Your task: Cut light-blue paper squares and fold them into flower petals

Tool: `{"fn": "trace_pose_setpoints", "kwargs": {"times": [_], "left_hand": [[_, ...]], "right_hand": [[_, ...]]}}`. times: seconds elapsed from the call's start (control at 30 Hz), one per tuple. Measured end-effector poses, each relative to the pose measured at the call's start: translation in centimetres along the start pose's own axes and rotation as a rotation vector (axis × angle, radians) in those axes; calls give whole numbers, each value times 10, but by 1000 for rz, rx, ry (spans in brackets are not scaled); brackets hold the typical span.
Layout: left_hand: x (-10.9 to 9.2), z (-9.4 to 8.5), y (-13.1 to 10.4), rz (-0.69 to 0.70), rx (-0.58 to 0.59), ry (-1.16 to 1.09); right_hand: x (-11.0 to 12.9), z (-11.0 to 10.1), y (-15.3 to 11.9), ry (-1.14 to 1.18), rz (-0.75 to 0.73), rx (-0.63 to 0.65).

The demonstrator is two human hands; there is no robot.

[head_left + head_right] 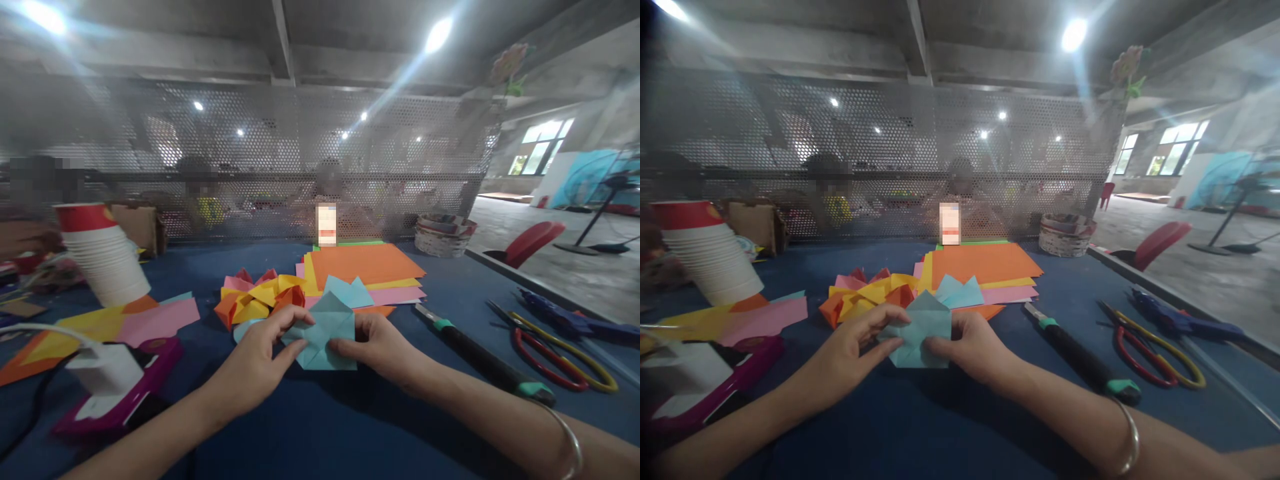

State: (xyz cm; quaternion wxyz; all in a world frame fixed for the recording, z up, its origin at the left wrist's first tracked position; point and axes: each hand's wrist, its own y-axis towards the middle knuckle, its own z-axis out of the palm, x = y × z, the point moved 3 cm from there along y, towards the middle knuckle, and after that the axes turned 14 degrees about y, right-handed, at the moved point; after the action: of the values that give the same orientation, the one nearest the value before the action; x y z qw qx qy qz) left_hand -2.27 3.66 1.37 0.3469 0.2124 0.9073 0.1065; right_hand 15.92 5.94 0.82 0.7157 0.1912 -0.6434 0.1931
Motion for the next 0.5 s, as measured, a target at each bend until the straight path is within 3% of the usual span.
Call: {"fn": "trace_pose_setpoints", "kwargs": {"times": [0.2, 0.5], "left_hand": [[-5, -3, -1, 21, -55, -66], [-7, -3, -5, 168, -270, 180]], "right_hand": [[11, 4, -3, 54, -20, -49], [4, 1, -2, 27, -2, -82]]}}
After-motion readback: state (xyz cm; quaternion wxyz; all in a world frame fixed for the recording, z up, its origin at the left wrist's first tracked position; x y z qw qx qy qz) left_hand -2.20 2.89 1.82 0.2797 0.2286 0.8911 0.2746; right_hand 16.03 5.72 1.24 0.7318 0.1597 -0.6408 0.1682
